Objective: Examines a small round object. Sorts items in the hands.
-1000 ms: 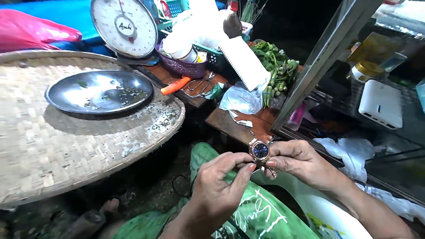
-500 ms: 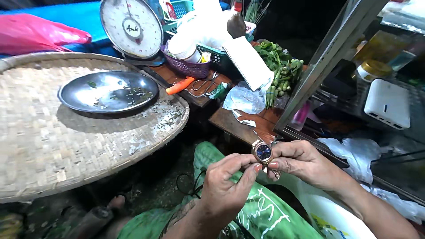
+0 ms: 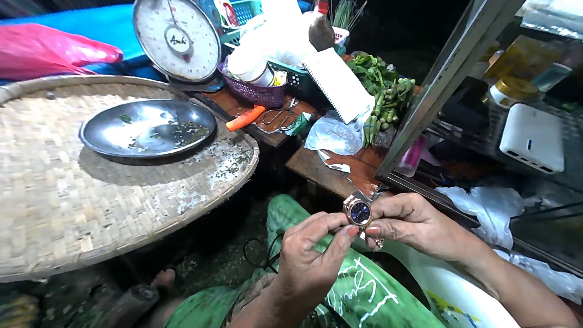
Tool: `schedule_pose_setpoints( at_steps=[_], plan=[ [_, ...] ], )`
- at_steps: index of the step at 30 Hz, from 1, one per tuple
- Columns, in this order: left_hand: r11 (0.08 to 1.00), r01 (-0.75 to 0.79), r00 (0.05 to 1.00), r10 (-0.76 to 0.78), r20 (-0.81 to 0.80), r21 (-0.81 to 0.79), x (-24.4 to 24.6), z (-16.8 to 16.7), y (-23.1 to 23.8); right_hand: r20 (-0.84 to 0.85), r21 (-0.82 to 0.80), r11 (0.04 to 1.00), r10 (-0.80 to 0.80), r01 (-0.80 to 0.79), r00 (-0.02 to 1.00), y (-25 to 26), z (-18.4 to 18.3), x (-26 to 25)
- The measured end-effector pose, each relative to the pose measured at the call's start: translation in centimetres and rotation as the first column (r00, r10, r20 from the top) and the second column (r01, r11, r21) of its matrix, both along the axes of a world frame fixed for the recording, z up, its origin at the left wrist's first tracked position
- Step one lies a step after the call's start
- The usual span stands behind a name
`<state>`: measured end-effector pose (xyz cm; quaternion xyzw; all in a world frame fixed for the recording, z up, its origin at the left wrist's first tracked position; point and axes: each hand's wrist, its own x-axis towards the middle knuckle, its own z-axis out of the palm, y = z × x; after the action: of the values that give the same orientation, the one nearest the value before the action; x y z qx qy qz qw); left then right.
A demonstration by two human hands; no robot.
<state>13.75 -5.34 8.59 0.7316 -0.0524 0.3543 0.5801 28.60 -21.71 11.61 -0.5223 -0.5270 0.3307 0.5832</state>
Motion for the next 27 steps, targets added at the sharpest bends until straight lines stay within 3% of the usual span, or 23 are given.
schedule_pose_setpoints(
  at_steps=[27],
  plan=[
    [0.999, 0.016, 1.000, -0.015, 0.016, -0.036, 0.13, -0.39, -0.22, 0.050, 0.000, 1.000, -0.014, 0.014, 0.999, 0.03, 0.06, -0.10]
  ],
)
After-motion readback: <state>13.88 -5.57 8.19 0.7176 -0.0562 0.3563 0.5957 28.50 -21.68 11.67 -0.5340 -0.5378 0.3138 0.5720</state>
